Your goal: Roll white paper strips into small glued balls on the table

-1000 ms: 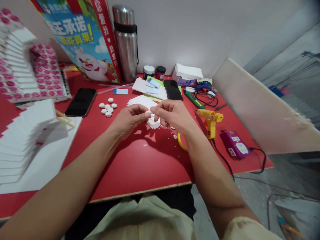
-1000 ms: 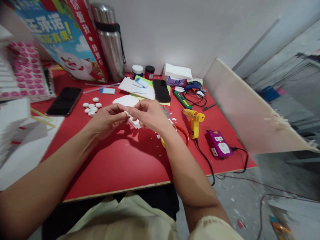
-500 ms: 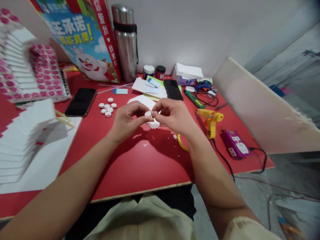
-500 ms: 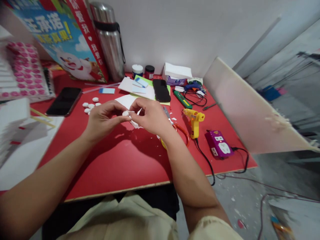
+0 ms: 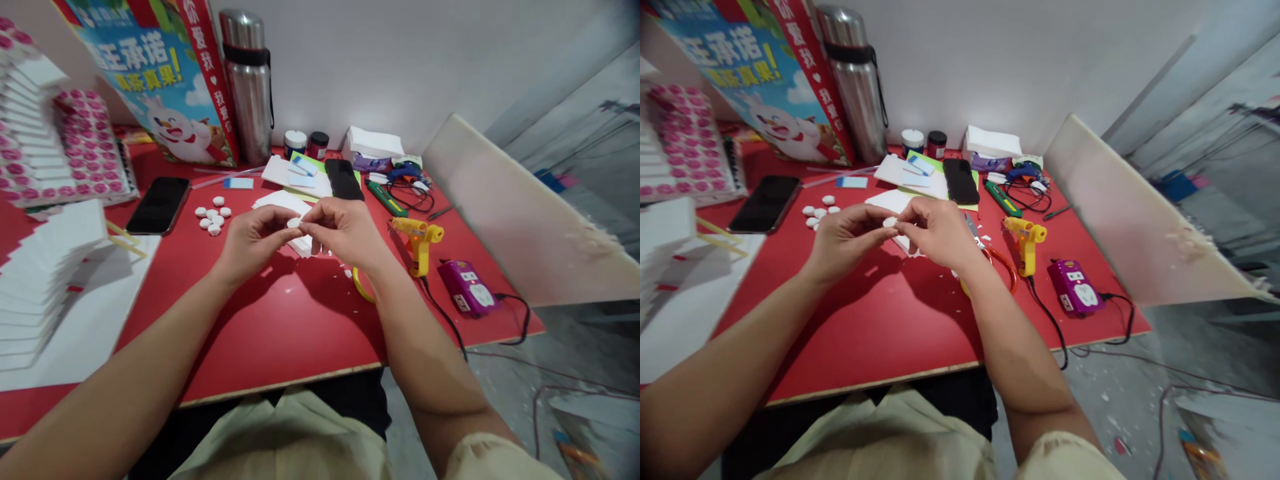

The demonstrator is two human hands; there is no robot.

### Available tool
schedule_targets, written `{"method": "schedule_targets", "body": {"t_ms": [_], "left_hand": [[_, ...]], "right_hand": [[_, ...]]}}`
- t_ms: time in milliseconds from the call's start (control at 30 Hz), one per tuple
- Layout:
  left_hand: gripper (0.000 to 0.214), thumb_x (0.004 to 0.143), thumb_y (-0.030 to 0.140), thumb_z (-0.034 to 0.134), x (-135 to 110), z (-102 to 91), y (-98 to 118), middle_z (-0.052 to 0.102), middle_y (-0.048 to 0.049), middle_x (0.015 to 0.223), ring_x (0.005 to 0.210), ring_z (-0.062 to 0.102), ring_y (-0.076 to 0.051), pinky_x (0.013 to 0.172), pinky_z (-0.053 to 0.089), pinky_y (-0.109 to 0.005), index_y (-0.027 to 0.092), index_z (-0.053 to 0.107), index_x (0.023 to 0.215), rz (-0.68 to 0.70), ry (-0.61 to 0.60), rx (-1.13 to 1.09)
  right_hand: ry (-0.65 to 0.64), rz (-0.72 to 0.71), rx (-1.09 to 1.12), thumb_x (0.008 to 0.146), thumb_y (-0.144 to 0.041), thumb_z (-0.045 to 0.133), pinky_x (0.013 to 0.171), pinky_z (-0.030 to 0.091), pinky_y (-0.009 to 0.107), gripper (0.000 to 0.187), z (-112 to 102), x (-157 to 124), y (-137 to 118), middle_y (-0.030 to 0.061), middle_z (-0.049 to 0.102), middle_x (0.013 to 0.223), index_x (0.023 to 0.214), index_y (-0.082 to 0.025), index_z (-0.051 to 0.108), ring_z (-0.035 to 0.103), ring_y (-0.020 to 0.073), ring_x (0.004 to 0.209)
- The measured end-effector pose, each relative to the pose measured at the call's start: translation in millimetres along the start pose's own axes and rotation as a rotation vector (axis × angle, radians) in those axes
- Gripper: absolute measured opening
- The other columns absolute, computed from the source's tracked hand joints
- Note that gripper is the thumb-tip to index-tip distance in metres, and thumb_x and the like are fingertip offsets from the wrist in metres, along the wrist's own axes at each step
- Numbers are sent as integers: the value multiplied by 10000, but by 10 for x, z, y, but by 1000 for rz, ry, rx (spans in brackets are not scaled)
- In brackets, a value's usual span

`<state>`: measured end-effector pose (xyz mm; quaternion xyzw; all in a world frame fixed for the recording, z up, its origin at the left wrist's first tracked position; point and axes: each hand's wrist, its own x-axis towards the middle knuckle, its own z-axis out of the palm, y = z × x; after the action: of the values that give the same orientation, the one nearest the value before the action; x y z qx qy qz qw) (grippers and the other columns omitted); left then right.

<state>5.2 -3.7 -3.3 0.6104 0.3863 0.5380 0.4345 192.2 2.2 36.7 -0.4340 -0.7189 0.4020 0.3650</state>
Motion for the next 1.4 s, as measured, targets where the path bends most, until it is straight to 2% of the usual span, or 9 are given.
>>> {"method": "schedule_targets", "body": {"t_ms": [300, 433, 567, 700, 867, 1000, 1133, 1233, 1400], "left_hand": [[276, 760, 381, 852, 26, -8, -68, 690, -19, 754, 580, 546, -105, 547, 408, -245, 164, 759, 902, -192, -56, -154], [318, 702, 370, 894, 40, -6, -184, 690, -8, 781, 577, 557, -91, 551, 434, -233, 166, 747, 897, -311, -16, -317], [315, 691, 337, 906, 51, -20, -213, 678, 1, 762, 590, 571, -89, 586, 485, -234, 164, 740, 896, -326, 13, -398], [287, 699, 299, 904, 46, -9, -206, 670, 5, 750, 598, 581, -85, 587, 495, -219, 157, 742, 887, -329, 30, -423], [267, 698, 276, 903, 29, 14, -206, 662, 12, 712, 568, 565, -81, 568, 509, -220, 169, 751, 889, -399, 16, -478], [290, 672, 283, 917, 36, -8, -207, 686, -1, 741, 611, 623, -110, 616, 557, -265, 171, 744, 876, -491, 28, -544], [309, 652, 260, 929, 60, -44, -200, 757, -65, 892, 704, 677, -130, 676, 570, -273, 152, 753, 882, -500, 39, -585], [300, 658, 252, 929, 70, -71, -206, 773, -95, 947, 701, 651, -100, 658, 539, -222, 132, 771, 883, -517, 17, -600], [249, 698, 259, 909, 89, -122, -254, 764, -85, 884, 628, 569, -69, 574, 470, -184, 143, 784, 879, -511, -19, -635]], "right_hand": [[77, 45, 3, 895, -323, 669, 476, 450, 226, 176, -86, 13, -60, 17, 723, 729, 834, -158, 678, 630, 105, 491], [290, 48, -271, 942, -318, 607, 512, 443, 239, 246, -331, -93, -255, 14, 696, 671, 750, -176, 667, 598, 109, 497], [500, 38, -617, 953, -378, 608, 558, 438, 278, 322, -584, -472, -437, 15, 639, 592, 687, -205, 668, 586, 150, 539], [896, 84, -838, 943, -431, 614, 653, 478, 353, 263, -761, -948, -250, 70, 688, 727, 844, -200, 694, 615, 208, 631], [703, 306, -824, 835, -460, 635, 766, 539, 420, 388, -907, -1168, 373, 182, 716, 1046, 1068, -151, 665, 677, 281, 858], [612, 439, -887, 807, -459, 624, 746, 498, 416, 352, -985, -1048, 669, 175, 720, 945, 952, -142, 675, 645, 275, 802], [634, 588, -527, 660, -471, 759, 587, 419, 346, 329, -1052, -887, 828, 64, 638, 648, 720, -165, 653, 552, 209, 610], [684, 575, -235, 636, -443, 764, 544, 426, 315, 337, -1027, -807, 847, 42, 643, 654, 780, -150, 681, 545, 175, 580], [678, 361, 232, 672, -360, 832, 539, 478, 277, 273, -839, -708, 350, 47, 719, 875, 863, -198, 721, 550, 128, 615]]}}
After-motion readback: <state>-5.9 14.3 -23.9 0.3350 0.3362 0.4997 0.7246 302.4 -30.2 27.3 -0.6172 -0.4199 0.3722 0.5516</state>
